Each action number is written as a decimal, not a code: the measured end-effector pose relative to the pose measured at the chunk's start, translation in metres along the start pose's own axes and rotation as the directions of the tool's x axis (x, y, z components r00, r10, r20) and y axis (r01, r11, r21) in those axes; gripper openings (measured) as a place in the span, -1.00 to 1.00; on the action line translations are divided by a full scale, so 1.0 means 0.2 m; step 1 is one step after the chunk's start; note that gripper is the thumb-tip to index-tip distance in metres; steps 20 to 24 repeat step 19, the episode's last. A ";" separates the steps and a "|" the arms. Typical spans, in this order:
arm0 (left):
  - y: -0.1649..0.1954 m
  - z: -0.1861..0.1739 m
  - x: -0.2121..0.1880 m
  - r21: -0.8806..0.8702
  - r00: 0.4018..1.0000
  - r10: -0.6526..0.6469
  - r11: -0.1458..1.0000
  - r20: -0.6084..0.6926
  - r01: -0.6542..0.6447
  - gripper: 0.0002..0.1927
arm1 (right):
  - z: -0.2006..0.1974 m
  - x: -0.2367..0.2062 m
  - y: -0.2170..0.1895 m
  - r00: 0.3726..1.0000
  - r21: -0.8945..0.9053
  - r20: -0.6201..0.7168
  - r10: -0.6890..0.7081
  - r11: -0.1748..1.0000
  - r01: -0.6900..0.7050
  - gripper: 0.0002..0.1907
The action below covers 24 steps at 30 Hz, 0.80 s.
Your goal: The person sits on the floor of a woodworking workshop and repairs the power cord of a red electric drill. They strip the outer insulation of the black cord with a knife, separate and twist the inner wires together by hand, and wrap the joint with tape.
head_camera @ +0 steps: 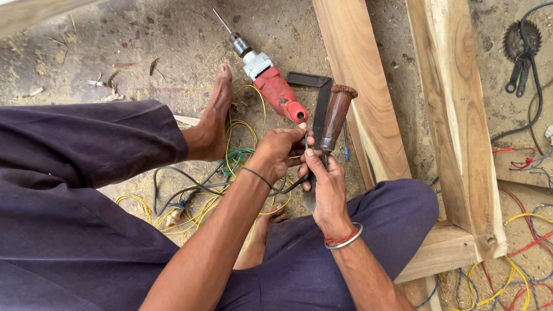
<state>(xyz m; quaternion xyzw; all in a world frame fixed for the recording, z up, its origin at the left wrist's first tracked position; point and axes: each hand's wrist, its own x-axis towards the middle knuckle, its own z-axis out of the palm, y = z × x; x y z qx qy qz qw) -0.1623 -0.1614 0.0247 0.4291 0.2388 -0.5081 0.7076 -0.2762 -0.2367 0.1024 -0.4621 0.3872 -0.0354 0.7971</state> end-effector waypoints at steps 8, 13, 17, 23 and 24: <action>-0.12 -0.02 0.24 -0.275 0.995 -0.099 0.958 -0.027 0.088 -0.79 | -0.01 0.03 0.01 1.000 -0.049 -0.030 -0.001 0.999 -0.001 -0.91; -0.16 0.00 0.31 -0.430 0.987 -0.135 0.899 -0.085 0.085 -0.85 | -0.03 0.05 0.03 1.000 -0.019 -0.006 -0.001 1.000 0.001 -0.91; -0.20 -0.04 0.37 -0.509 0.988 -0.148 0.854 -0.040 0.108 -0.92 | -0.05 0.06 0.04 1.000 -0.070 0.021 -0.022 0.997 0.024 -0.89; -0.21 -0.05 0.41 -0.522 0.987 -0.158 0.843 -0.005 0.132 -0.90 | -0.06 0.06 0.04 0.999 -0.098 0.017 -0.032 0.995 0.034 -0.90; -0.21 -0.05 0.41 -0.522 0.987 -0.158 0.843 -0.005 0.132 -0.90 | -0.06 0.06 0.04 0.999 -0.098 0.017 -0.032 0.995 0.034 -0.90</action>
